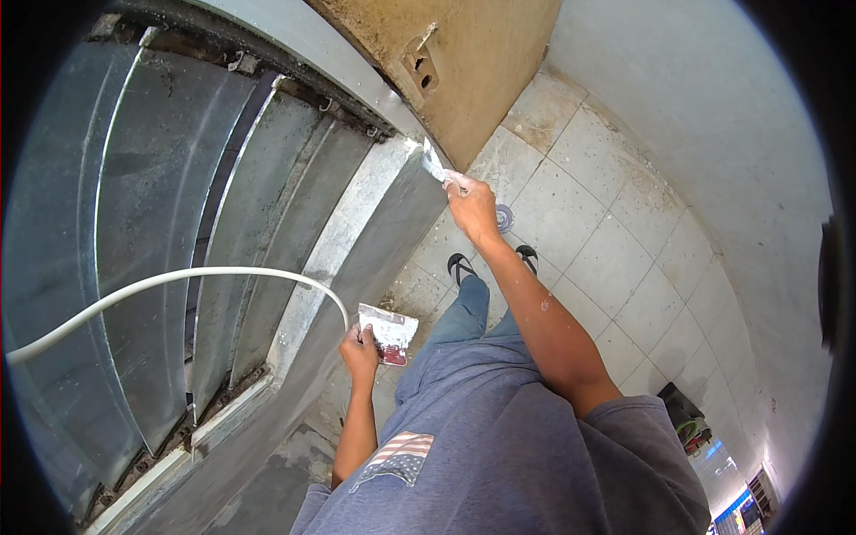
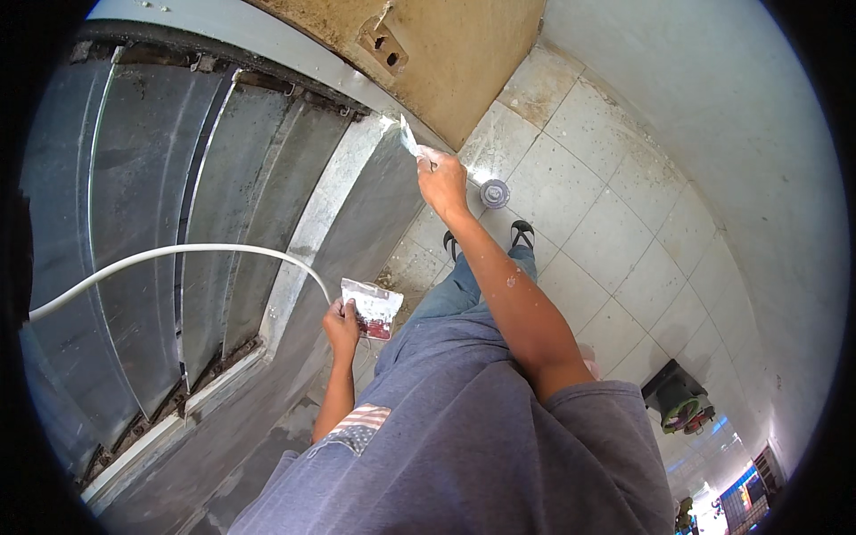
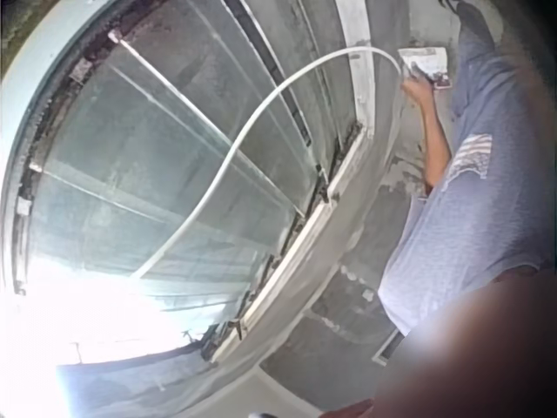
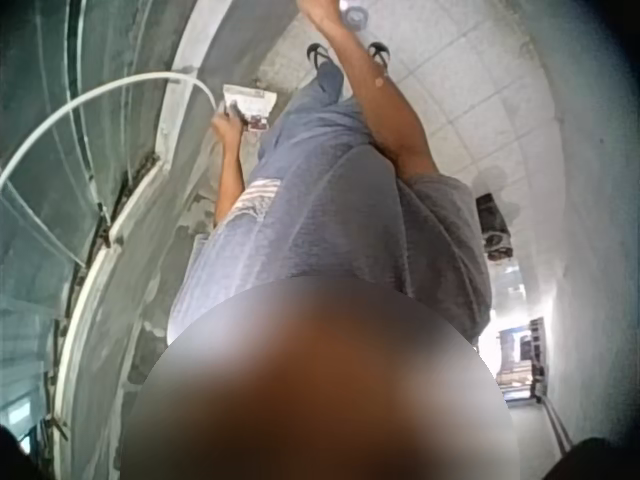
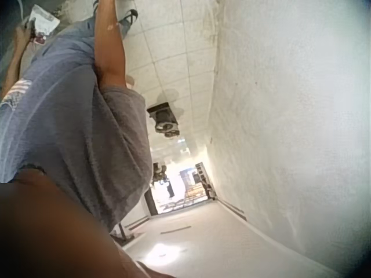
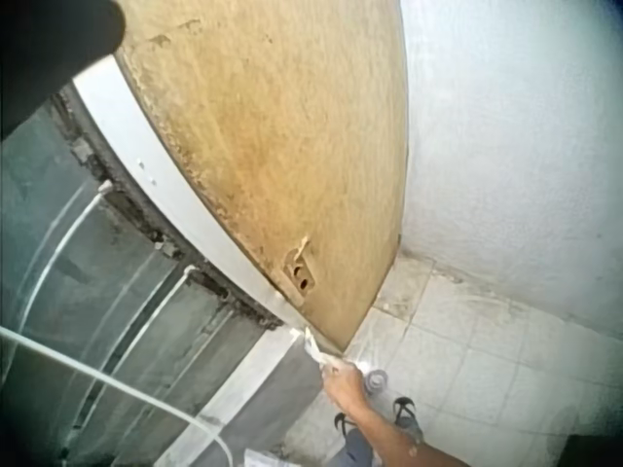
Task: Apply plaster or filler to a wall and window frame using putty knives.
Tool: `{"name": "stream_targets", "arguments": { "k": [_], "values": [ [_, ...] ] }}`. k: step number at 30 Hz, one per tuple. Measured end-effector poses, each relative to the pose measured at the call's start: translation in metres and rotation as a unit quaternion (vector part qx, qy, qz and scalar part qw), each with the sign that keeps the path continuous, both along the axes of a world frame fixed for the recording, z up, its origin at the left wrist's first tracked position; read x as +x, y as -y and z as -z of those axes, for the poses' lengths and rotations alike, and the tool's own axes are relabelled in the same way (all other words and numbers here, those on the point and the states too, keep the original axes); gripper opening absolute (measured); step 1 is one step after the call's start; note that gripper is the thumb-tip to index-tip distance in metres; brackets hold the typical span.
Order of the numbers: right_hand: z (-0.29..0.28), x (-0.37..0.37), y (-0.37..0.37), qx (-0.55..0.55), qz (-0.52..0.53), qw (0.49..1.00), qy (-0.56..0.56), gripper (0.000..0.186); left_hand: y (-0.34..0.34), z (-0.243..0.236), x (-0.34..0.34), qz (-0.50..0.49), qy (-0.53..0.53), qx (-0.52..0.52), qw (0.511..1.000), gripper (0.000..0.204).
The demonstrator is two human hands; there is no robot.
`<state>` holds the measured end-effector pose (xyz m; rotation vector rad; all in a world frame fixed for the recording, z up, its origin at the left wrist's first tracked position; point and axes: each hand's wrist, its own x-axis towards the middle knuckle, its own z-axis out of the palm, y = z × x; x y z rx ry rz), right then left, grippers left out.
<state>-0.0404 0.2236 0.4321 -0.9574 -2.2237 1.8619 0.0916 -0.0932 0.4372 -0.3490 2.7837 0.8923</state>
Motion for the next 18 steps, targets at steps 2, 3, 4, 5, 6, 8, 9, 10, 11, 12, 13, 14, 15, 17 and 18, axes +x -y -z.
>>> {"name": "stream_targets", "arguments": {
  "k": [2,3,4,5,6,8,9,10,11,12,13,14,15,17,18],
  "values": [
    [0.0,0.001,0.003,0.008,-0.002,1.0,-0.008,0.03,-0.001,0.0,0.001,0.005,0.004,0.004,1.0,0.02],
    [0.0,0.002,0.004,0.018,0.002,1.0,-0.014,0.03,0.001,0.001,0.003,0.003,0.004,0.004,1.0,0.02],
    [0.0,0.003,0.006,0.027,0.006,0.999,-0.019,0.03,0.002,0.002,0.003,0.009,0.002,-0.002,1.0,0.02],
    [0.001,0.004,0.007,0.026,0.005,0.999,-0.019,0.03,0.004,0.002,0.004,0.015,0.001,-0.009,1.0,0.019],
    [0.003,0.005,0.009,0.025,0.005,0.999,-0.027,0.03,0.005,0.003,0.006,0.014,0.001,-0.01,1.0,0.019],
    [0.0,0.007,0.011,0.023,0.006,0.999,-0.034,0.03,0.003,-0.002,0.007,0.011,0.0,-0.018,1.0,0.019],
    [-0.001,0.009,0.012,0.021,0.004,0.999,-0.029,0.03,0.004,-0.001,0.008,0.01,0.0,-0.019,1.0,0.019],
    [-0.004,0.01,0.014,0.019,0.001,0.999,-0.025,0.03,0.005,-0.001,0.009,0.004,-0.003,-0.018,1.0,0.019],
    [-0.004,0.012,0.016,0.018,0.001,1.0,-0.025,0.03,0.006,-0.001,0.01,-0.002,-0.006,-0.018,1.0,0.019],
    [-0.003,0.013,0.018,0.027,0.003,0.999,-0.031,0.03,0.007,-0.001,0.011,-0.003,-0.006,-0.019,1.0,0.019],
    [-0.004,0.014,0.019,0.035,0.005,0.999,-0.037,0.03,0.007,-0.001,0.011,-0.004,-0.004,-0.017,1.0,0.019],
    [-0.004,0.015,0.021,0.034,0.005,0.999,-0.036,0.03,0.008,-0.002,0.011,-0.005,-0.001,-0.015,1.0,0.019],
    [-0.004,0.016,0.022,0.033,0.007,0.999,-0.037,0.029,0.009,-0.002,0.011,-0.005,-0.001,-0.016,1.0,0.019],
    [-0.004,0.018,0.025,0.031,0.008,0.999,-0.039,0.029,0.01,-0.002,0.011,-0.007,0.004,-0.018,1.0,0.019],
    [-0.003,0.019,0.027,0.035,0.013,0.998,-0.055,0.029,0.011,-0.002,0.012,-0.008,0.004,-0.019,1.0,0.019]
  ]
}}
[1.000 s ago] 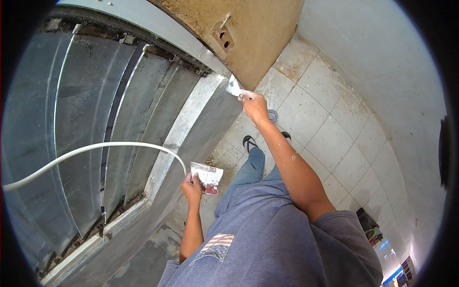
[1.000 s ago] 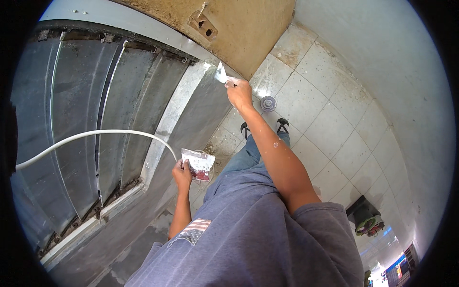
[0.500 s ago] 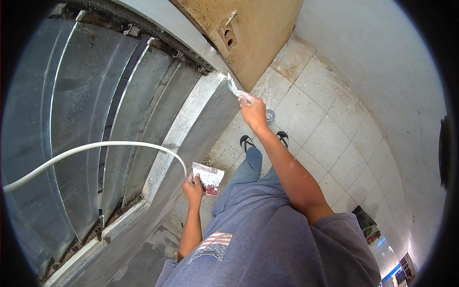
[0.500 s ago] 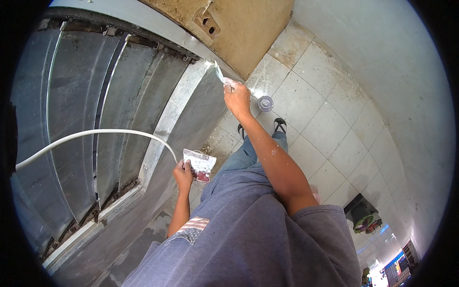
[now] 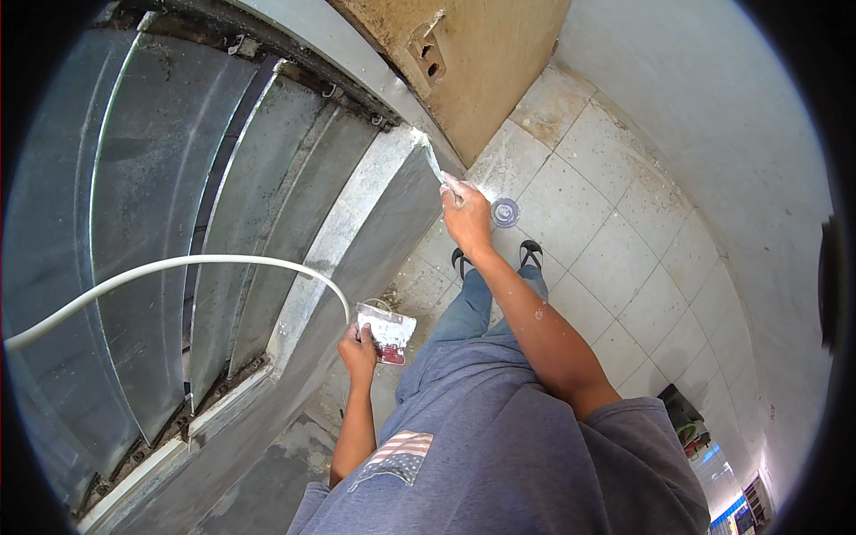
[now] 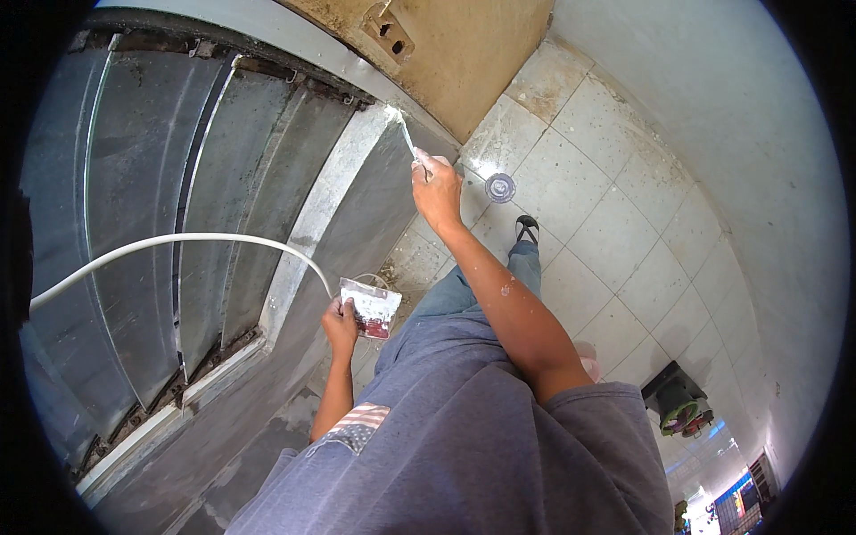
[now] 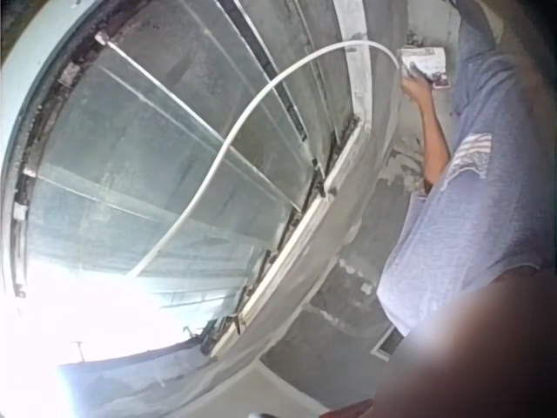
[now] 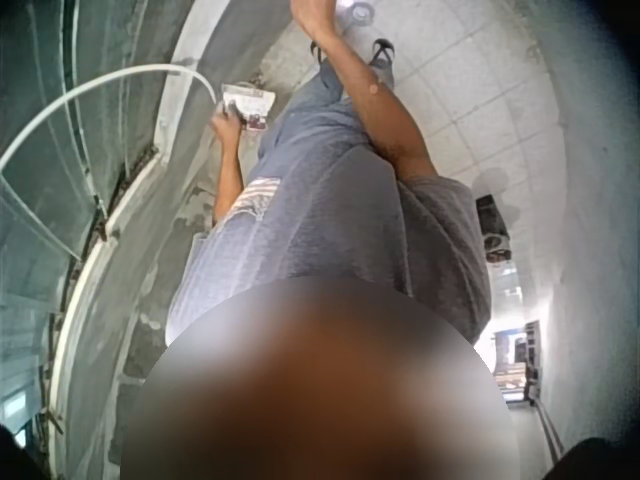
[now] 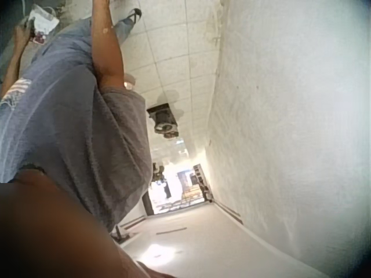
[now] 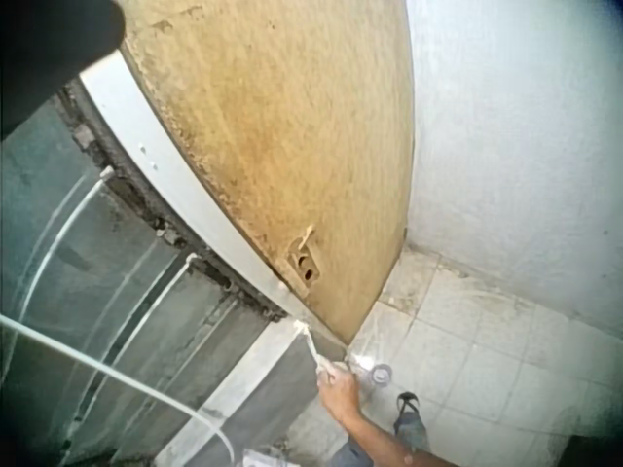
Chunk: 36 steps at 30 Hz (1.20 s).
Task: Apply plaster or filler to a wall and window frame using putty knives.
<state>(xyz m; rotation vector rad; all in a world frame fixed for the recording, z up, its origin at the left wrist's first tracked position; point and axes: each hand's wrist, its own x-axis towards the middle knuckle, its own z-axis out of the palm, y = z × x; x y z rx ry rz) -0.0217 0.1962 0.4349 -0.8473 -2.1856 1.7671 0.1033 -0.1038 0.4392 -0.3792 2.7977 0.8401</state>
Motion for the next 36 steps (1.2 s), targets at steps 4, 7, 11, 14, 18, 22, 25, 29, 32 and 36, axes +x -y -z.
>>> {"name": "stream_targets", "arguments": {
  "k": [4,7,11,14,18,22,25,29,32,36],
  "values": [
    [0.005,0.003,0.006,0.018,0.005,0.999,-0.028,0.028,0.003,-0.001,-0.001,0.011,0.018,-0.025,0.999,0.019],
    [0.007,0.006,0.011,0.034,0.007,0.998,-0.048,0.028,0.002,-0.001,0.0,0.007,0.01,-0.015,1.0,0.019],
    [0.005,0.009,0.016,0.041,0.003,0.998,-0.056,0.028,0.006,0.001,0.001,0.01,-0.003,-0.004,1.0,0.019],
    [0.003,0.012,0.02,0.017,0.009,0.998,-0.059,0.026,0.009,0.002,0.001,0.013,0.005,-0.004,1.0,0.02],
    [0.001,0.017,0.022,0.016,0.0,0.998,-0.064,0.025,0.011,0.003,0.001,0.014,-0.007,0.005,1.0,0.02],
    [0.002,0.024,0.018,0.009,-0.01,0.997,-0.075,0.026,0.013,0.005,0.002,0.015,-0.008,-0.007,1.0,0.021],
    [0.007,0.021,0.009,0.069,0.008,0.994,-0.078,0.026,0.011,0.004,0.002,0.01,-0.017,-0.004,1.0,0.021],
    [0.008,0.012,0.003,0.05,0.014,0.998,-0.046,0.026,0.012,0.006,0.003,0.003,-0.008,-0.01,1.0,0.021],
    [0.011,0.006,0.007,0.063,0.013,0.997,-0.053,0.027,0.016,0.011,0.003,0.009,-0.019,-0.01,1.0,0.022],
    [0.008,0.01,0.015,0.044,0.008,0.998,-0.046,0.027,0.02,0.014,0.004,0.013,-0.029,-0.008,0.999,0.022]
  ]
}}
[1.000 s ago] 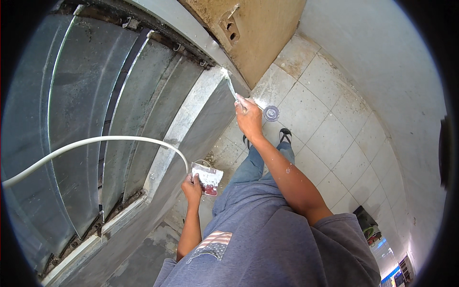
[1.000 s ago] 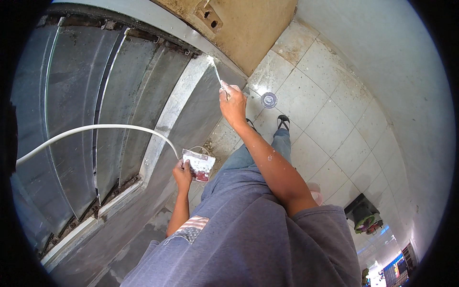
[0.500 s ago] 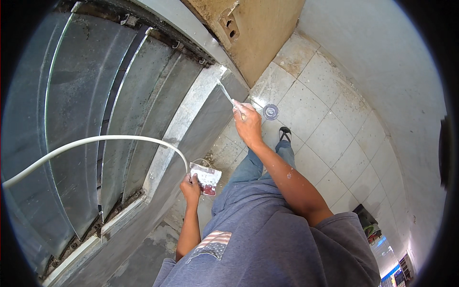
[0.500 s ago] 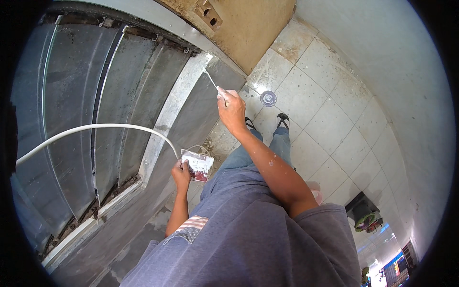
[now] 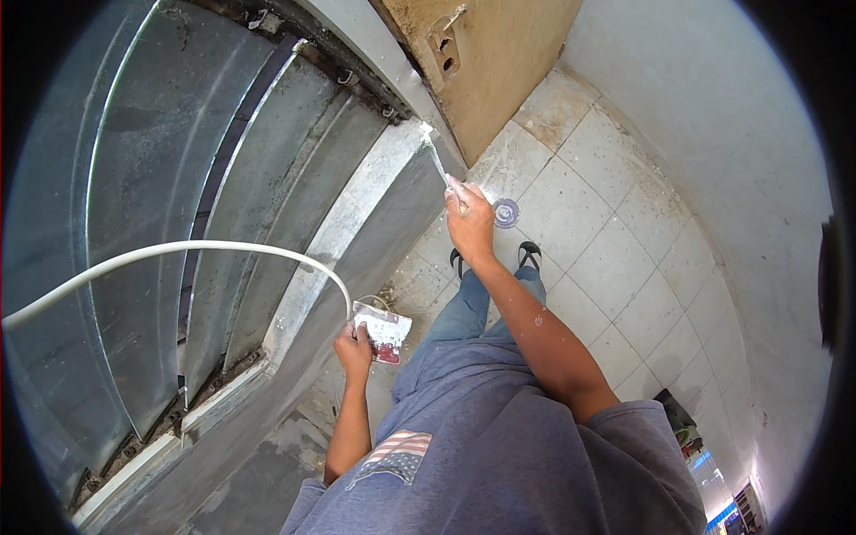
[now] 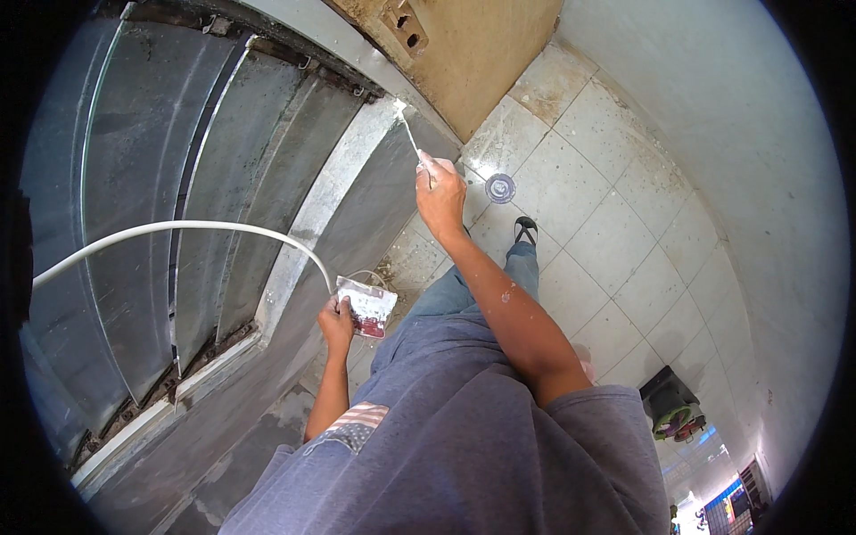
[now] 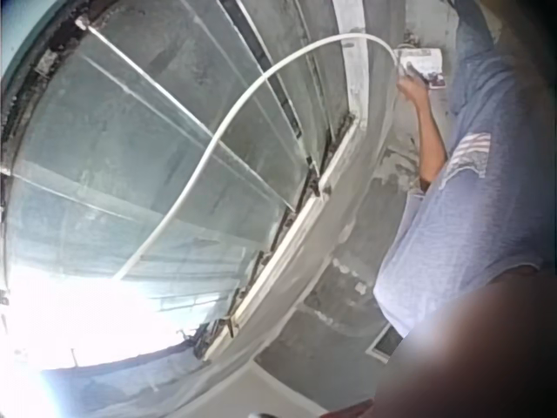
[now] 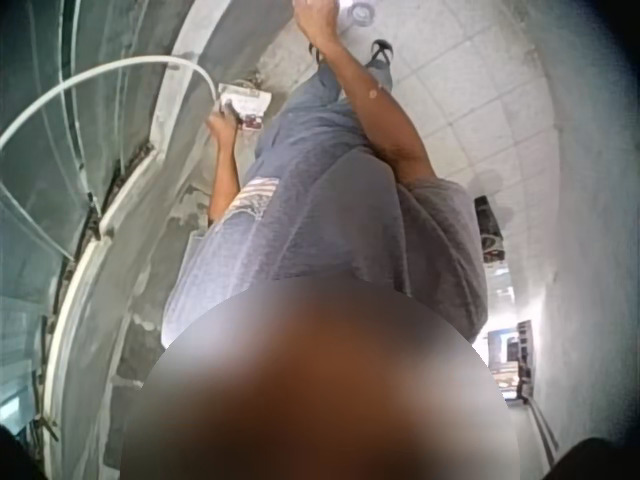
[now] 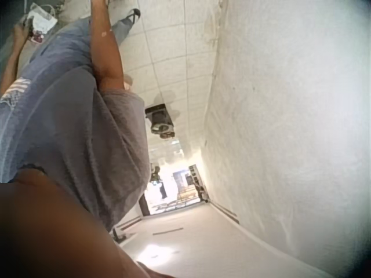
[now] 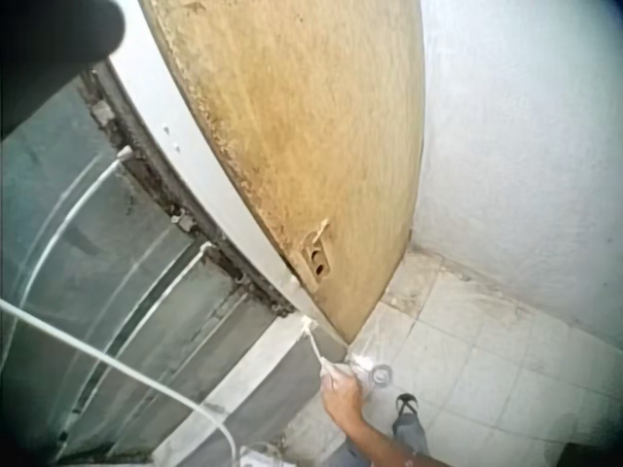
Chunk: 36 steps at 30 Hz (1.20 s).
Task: Apply plaster or filler to a wall and window frame using putty knives.
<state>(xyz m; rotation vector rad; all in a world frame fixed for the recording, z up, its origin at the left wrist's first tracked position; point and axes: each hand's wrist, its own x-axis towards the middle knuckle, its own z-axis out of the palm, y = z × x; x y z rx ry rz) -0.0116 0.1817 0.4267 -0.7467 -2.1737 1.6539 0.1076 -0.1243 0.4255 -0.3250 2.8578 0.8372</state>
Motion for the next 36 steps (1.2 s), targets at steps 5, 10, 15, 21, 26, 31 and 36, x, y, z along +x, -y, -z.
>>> {"name": "stream_targets", "arguments": {
  "k": [5,10,15,21,26,31,36],
  "values": [
    [-0.002,0.012,0.014,-0.011,-0.001,0.999,-0.044,0.025,-0.001,-0.003,-0.001,-0.008,0.025,-0.004,1.0,0.02],
    [-0.005,0.015,0.005,-0.038,-0.008,0.999,-0.02,0.025,0.0,-0.002,-0.004,-0.013,0.046,-0.01,0.999,0.02],
    [-0.002,0.001,-0.013,0.046,0.003,0.999,-0.019,0.026,0.004,0.007,0.0,-0.015,0.041,-0.013,0.999,0.021],
    [-0.007,-0.003,-0.012,0.088,-0.014,0.995,-0.041,0.026,0.004,0.008,0.002,-0.015,0.057,-0.017,0.998,0.023],
    [-0.017,0.007,-0.003,0.117,-0.039,0.991,-0.046,0.025,0.003,0.013,0.004,-0.005,0.015,-0.001,1.0,0.022],
    [-0.021,0.022,0.005,0.079,-0.08,0.993,-0.038,0.026,-0.001,0.014,0.004,-0.01,0.025,-0.004,1.0,0.022],
    [-0.027,0.024,-0.007,-0.057,-0.024,0.998,-0.005,0.025,0.006,0.024,0.008,-0.008,0.008,-0.014,1.0,0.023]
  ]
}}
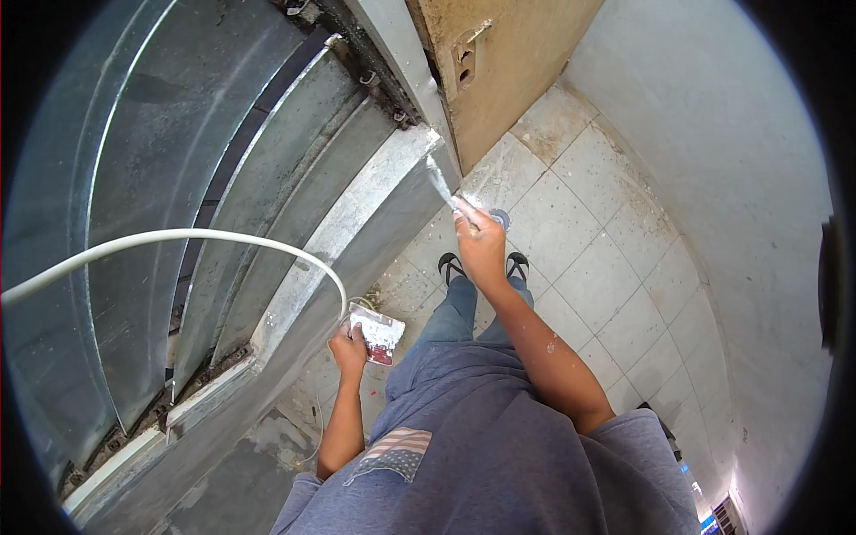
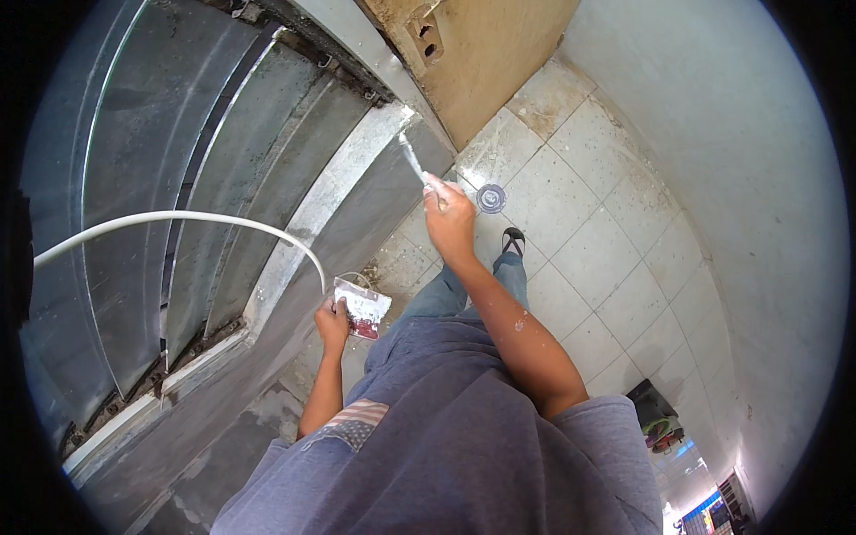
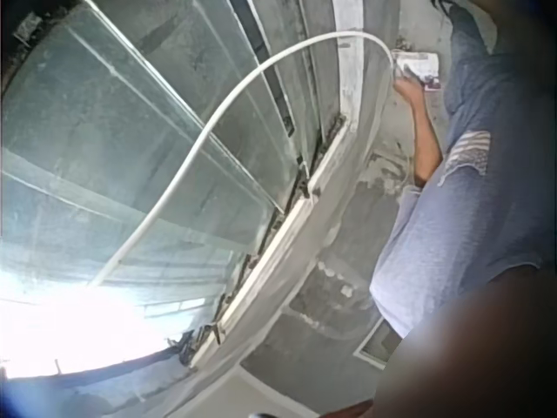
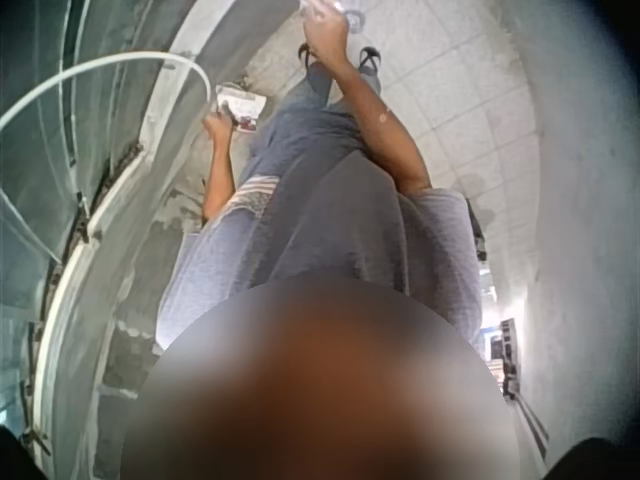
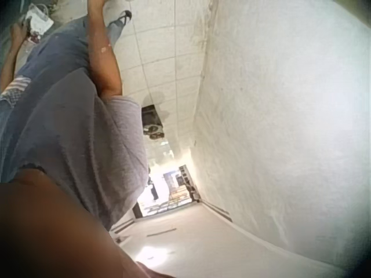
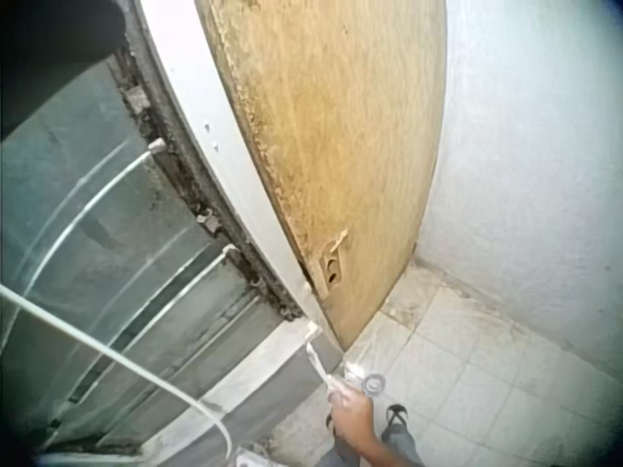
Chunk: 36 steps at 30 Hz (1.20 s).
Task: Apply plaster or filler to a wall and window frame using putty knives.
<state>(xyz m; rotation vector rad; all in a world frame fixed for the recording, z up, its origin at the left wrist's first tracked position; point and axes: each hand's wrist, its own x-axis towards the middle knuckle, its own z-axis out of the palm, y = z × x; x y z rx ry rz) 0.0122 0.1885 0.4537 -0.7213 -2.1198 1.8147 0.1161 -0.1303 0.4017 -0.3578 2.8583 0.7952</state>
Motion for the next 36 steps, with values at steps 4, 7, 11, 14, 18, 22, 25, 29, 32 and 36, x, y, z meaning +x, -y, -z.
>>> {"name": "stream_targets", "arguments": {
  "k": [4,7,11,14,18,22,25,29,32,36],
  "values": [
    [-0.004,-0.011,-0.017,0.108,-0.005,0.993,0.043,0.028,-0.013,-0.009,-0.005,-0.007,0.008,0.009,1.0,0.022],
    [-0.009,-0.023,-0.024,0.175,-0.028,0.983,0.039,0.028,-0.013,-0.009,-0.004,-0.016,0.045,0.001,0.999,0.022],
    [-0.025,-0.033,-0.032,0.196,-0.057,0.978,0.039,0.029,-0.009,-0.002,-0.001,-0.018,0.052,-0.01,0.998,0.022],
    [-0.041,-0.041,-0.038,0.241,-0.088,0.965,0.057,0.03,-0.008,0.002,0.001,-0.033,0.079,-0.006,0.996,0.021],
    [-0.06,-0.053,-0.041,0.267,-0.139,0.95,0.084,0.025,-0.007,0.011,0.003,-0.05,0.063,0.018,0.997,0.021],
    [-0.078,-0.062,-0.035,0.299,-0.176,0.929,0.132,0.023,0.002,0.031,0.008,-0.054,-0.033,0.033,0.997,0.025],
    [-0.084,-0.066,-0.035,0.31,-0.181,0.92,0.155,0.023,0.005,0.034,0.008,-0.078,-0.034,0.059,0.995,0.024],
    [-0.095,-0.068,-0.039,0.331,-0.173,0.916,0.147,0.024,0.012,0.044,0.013,-0.113,-0.028,0.079,0.99,0.021],
    [-0.096,-0.074,-0.042,0.345,-0.176,0.908,0.162,0.023,0.015,0.051,0.017,-0.118,-0.031,0.088,0.989,0.021],
    [-0.1,-0.083,-0.04,0.365,-0.198,0.886,0.207,0.022,0.022,0.06,0.02,-0.142,0.016,0.084,0.986,0.018]
  ]
}}
